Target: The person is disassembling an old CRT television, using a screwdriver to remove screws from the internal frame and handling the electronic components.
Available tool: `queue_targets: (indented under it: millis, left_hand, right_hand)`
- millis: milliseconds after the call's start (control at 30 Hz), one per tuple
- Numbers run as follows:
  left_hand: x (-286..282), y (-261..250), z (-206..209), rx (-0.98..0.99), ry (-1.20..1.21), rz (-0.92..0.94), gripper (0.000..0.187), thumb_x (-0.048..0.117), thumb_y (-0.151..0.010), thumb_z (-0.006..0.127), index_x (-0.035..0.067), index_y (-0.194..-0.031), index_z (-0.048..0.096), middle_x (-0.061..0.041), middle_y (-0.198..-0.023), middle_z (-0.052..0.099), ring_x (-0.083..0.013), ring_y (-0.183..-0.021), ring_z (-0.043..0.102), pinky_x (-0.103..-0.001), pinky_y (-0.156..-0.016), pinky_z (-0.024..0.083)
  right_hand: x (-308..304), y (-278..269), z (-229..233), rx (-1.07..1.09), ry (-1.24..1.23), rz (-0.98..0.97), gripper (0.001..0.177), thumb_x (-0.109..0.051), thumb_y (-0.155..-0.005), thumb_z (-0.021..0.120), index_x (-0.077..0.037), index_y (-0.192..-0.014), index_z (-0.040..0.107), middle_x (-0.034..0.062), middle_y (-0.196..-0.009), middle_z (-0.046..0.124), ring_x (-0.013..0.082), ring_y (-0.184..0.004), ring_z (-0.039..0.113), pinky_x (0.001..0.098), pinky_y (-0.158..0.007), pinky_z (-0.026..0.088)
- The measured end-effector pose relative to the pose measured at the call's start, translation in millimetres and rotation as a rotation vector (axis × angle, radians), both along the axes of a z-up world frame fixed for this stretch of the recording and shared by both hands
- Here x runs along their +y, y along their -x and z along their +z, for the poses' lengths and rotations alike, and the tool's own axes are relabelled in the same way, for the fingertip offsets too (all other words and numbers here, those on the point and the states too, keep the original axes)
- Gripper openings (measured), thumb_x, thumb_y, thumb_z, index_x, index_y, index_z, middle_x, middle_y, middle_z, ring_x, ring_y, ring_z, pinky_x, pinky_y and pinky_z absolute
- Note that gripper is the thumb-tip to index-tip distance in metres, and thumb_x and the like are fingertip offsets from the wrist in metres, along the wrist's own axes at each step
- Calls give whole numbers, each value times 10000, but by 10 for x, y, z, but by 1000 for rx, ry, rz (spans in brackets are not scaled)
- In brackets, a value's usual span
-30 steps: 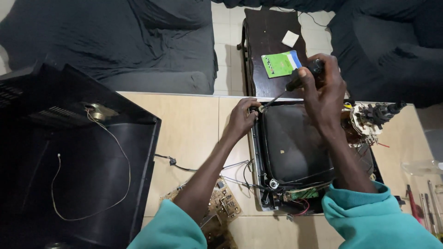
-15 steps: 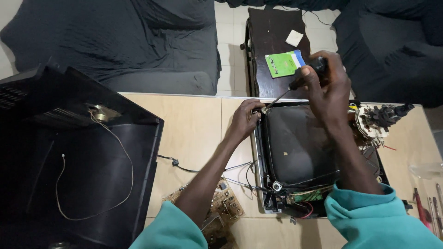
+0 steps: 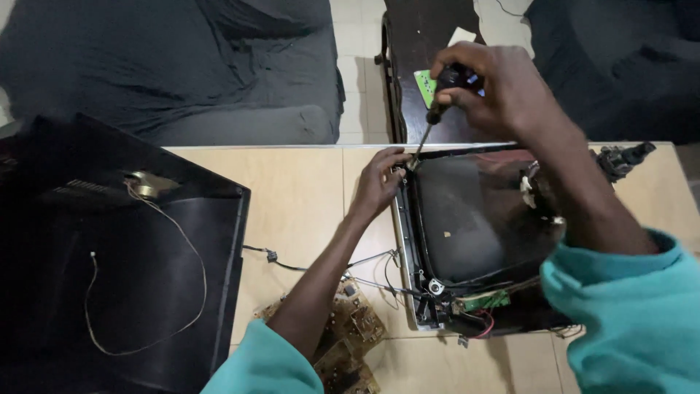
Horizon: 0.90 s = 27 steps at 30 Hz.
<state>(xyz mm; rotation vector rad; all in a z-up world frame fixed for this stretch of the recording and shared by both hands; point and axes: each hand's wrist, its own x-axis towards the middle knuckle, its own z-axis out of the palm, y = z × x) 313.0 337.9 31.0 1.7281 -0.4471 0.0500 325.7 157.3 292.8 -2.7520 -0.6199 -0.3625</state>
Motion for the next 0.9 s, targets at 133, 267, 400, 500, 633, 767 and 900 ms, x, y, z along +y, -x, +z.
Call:
queue_targets:
  millis: [133,267,400,500,633,767,900]
  left_hand:
    - [19,-3,65,13,-9,12,341,173,-926,594,170,-1239,730,-71,-1392,630,-280,-1326,593,-429,-1054,505]
    - [26,3,69,-2,3,-7,348,148,-926,572,143,-1246,711,-94,-1399,611,-295,-1337,575,-447,-1102,470]
    - [44,33,123,-6,18,-16,320,131,-976,583,129,-1278,690,-100,-1409,590,-292,-1356,549,-429,-1109,457]
    - [57,68,143,-15,-14,-18,332,135,-974,551,108,-1274,690,-117,-1412,589,-305,-1366,546,-436,-1128,444]
    - [60,65,144,2,-29,-5,315,140,-978,565,105,-1260,700,-104,-1400,588,-300,-1342,563,-445,-1120,478]
    - [44,17,42,-32,-25,-17,314,160,-987,562,138,-1274,688,-99,-1418,577,-314,-1363,545,-464,-1120,468]
    - [8,-1,50,-3,-29,-19,361,205,-961,539,132,-1278,696,-121,-1425,570,-310,-1368,538,-460,-1129,453]
  right_hand:
    - [210,50,439,334,-31,311,285,45,-867,662,-125,-1096,666,32,-995,769,173,-897,715,360,-732,507]
    - [368,-44,574,591,393,-13,359,-33,-929,648,-190,-1240,565,112,-998,731,295,-802,669,461,-675,499]
    - [517,-110,498,675,512,-204,491,-486,-1120,465,-5,-1177,546,167,-824,688,293,-683,638,462,-636,522]
    - [484,-180,285,456,572,-342,767,-537,-1191,448,-6,-659,599,126,-603,564,256,-513,516,426,-544,433]
    - [508,-164,330,350,738,3,416,-459,-1135,434,-75,-1046,566,157,-730,605,337,-656,603,498,-630,539]
    - [285,-293,374,276,915,421,324,-517,-1066,437,-197,-1079,485,50,-735,657,270,-638,663,448,-538,483]
    - [131,-478,383,381,912,482,181,-423,-1048,481,-246,-1062,514,34,-977,577,279,-876,653,484,-761,544]
